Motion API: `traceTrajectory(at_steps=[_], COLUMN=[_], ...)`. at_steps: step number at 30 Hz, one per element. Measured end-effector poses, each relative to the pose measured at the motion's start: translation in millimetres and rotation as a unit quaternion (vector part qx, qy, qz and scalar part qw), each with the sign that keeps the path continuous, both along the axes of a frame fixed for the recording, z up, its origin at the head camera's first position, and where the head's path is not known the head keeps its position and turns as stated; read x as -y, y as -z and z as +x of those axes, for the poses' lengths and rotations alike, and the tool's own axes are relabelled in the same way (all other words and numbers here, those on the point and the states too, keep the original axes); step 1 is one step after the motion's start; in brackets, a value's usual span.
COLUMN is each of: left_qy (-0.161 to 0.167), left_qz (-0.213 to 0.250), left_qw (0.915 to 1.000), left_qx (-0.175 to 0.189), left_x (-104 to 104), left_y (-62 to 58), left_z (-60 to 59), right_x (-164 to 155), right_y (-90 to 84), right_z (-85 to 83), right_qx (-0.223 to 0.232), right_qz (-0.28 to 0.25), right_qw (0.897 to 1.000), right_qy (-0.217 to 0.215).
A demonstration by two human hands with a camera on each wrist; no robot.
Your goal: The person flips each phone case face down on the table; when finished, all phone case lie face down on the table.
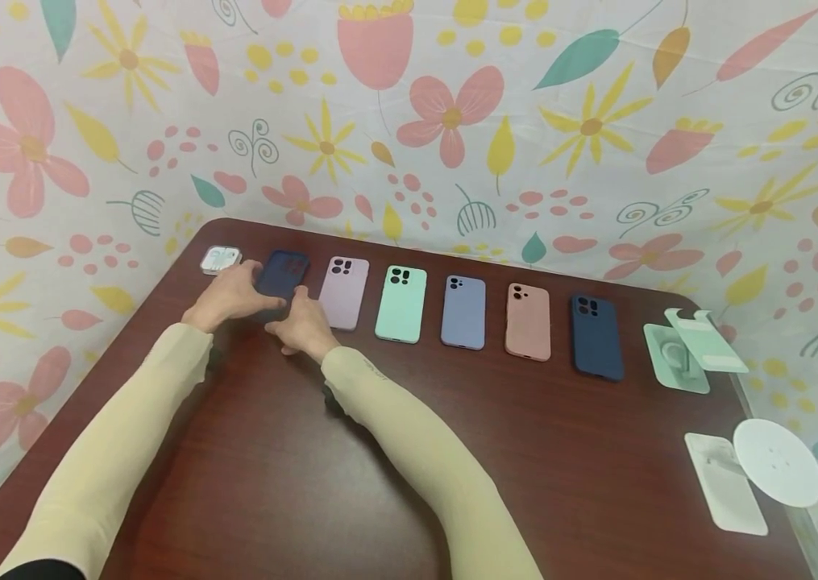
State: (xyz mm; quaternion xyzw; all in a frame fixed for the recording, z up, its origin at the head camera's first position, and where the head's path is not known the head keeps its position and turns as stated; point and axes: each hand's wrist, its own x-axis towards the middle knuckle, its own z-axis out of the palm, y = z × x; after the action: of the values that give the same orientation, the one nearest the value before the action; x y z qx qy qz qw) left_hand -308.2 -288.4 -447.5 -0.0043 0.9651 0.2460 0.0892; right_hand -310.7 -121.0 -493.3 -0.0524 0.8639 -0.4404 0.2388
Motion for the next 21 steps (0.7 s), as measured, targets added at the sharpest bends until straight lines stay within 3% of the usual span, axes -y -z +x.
traceTrajectory(at_steps=[6, 13, 17, 21], left_qy=[0.008, 0.008, -0.007, -0.028], left_qz=[0.036, 0.053, 0.055, 0.062], left_qw=[0.9979, 0.9947, 0.9947, 0.9956], left_qx=[0.053, 0.087, 0.087, 0.065], left_x=[8.5, 12.5, 10.7, 8.9], left_y=[-8.1, -12.6, -14.3, -14.2], left_z=[3.5, 5.8, 6.3, 6.8], right_x=[-0.9, -6.5, -3.8, -1.6], right_y=[-6.0, -32.3, -20.7, -5.8], right_z=[4.7, 25.1, 15.6, 4.7], right_qx=[0.007, -0.02, -0.007, 0.0], right_qz=[-0.009, -0.017, -0.022, -0.033], right_qw=[1.0, 1.0, 1.0, 0.999], right_qy=[0.002, 0.012, 0.016, 0.01])
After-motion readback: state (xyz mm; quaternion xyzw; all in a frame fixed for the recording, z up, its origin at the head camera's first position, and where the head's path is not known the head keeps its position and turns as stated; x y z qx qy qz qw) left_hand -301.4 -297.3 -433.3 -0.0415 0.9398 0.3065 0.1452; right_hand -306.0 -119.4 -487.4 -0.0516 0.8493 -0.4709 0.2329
